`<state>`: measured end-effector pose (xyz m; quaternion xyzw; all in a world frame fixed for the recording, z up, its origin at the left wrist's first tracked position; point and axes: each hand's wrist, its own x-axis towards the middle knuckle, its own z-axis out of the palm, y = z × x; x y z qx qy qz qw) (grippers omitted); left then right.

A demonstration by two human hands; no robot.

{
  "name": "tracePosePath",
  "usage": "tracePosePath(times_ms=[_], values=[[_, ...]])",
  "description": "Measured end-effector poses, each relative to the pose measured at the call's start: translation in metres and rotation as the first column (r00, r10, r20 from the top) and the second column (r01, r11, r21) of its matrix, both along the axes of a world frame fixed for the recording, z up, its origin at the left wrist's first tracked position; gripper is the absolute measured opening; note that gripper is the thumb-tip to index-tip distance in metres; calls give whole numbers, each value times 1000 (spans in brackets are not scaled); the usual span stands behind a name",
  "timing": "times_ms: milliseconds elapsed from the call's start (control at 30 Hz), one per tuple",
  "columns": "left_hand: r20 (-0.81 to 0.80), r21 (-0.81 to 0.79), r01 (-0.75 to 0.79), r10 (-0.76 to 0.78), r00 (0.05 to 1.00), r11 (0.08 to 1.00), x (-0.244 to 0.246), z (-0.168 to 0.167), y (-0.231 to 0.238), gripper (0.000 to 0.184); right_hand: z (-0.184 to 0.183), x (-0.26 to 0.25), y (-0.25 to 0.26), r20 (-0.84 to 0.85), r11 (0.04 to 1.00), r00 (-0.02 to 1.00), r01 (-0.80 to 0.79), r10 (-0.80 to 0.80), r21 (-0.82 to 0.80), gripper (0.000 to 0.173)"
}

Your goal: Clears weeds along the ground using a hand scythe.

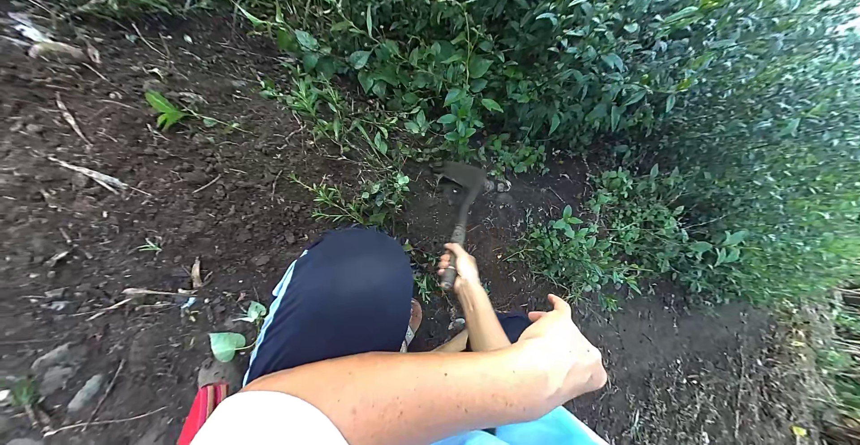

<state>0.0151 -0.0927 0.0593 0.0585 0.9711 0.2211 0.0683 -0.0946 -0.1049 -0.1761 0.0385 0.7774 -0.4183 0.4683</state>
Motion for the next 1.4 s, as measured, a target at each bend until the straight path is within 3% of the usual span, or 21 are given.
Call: tracePosePath(times_ms=[67, 133, 200, 267, 367, 433, 500, 567, 633, 733, 867, 967, 1067, 1133, 1233, 1300, 1400], values=[[-20, -15, 1, -2, 1000, 1000, 4, 2, -3, 23, 19, -19, -4, -131, 996, 989, 63, -70, -60, 36], [-56, -14, -4, 3, 998, 1000, 7, 3, -6, 23, 27, -32, -19, -242, 968, 954, 127, -179, -216, 40], [-82, -10, -15, 14, 997, 1000, 9, 6, -9, 23, 25, -37, -43, -233, 909, 923, 210, -306, -361, 37], [-89, -4, -27, 27, 996, 1000, 10, 8, -11, 23, 13, -25, -67, -155, 870, 917, 280, -368, -405, 38], [-36, -11, -18, 18, 999, 1000, 7, 10, -12, 22, -25, 32, -63, -14, 962, 985, 165, -172, -220, 44], [-1, 2, -2, 2, 1000, 1000, 4, 9, -12, 22, -47, 69, -32, 148, 996, 989, 33, -20, -88, 37], [-4, 21, -5, 6, 1000, 1000, 3, 7, -10, 22, -46, 72, 2, 182, 999, 983, -31, 34, -19, 30], [-15, 15, -4, 4, 1000, 1000, 3, 6, -6, 22, -30, 45, 25, 105, 997, 993, -62, 56, 47, 27], [-27, -1, 3, -3, 1000, 1000, 5, 6, -5, 23, -9, 12, 31, -12, 998, 999, -52, 53, 46, 27], [-57, 7, 16, -15, 998, 1000, 4, 8, -3, 24, 14, -15, 8, -196, 988, 976, 65, -91, -138, 28], [-76, 15, 10, -9, 997, 1000, 4, 9, -4, 24, 7, -18, -49, -90, 878, 948, 245, -306, -411, 31], [-56, -1, 15, -15, 998, 1000, 3, 10, -5, 23, -20, 36, -58, 71, 926, 976, 219, -207, -308, 36], [-26, -1, 33, -33, 999, 999, -2, 9, -5, 22, -56, 99, -8, 317, 990, 948, 25, 22, -142, 32], [-26, 17, 28, -27, 999, 999, -2, 8, -6, 21, -45, 106, 24, 310, 994, 945, -105, 105, -17, 29], [-32, 15, 30, -29, 999, 999, 0, 4, -2, 20, -15, 55, 45, 213, 980, 967, -163, 137, 113, 29], [-33, -3, 29, -29, 999, 1000, 0, 3, -1, 21, 2, 6, 42, 72, 981, 985, -165, 158, 103, 29], [-72, 4, 8, -7, 997, 1000, 5, 0, -4, 19, 31, -54, 27, -197, 999, 980, -46, 42, -16, 36]])
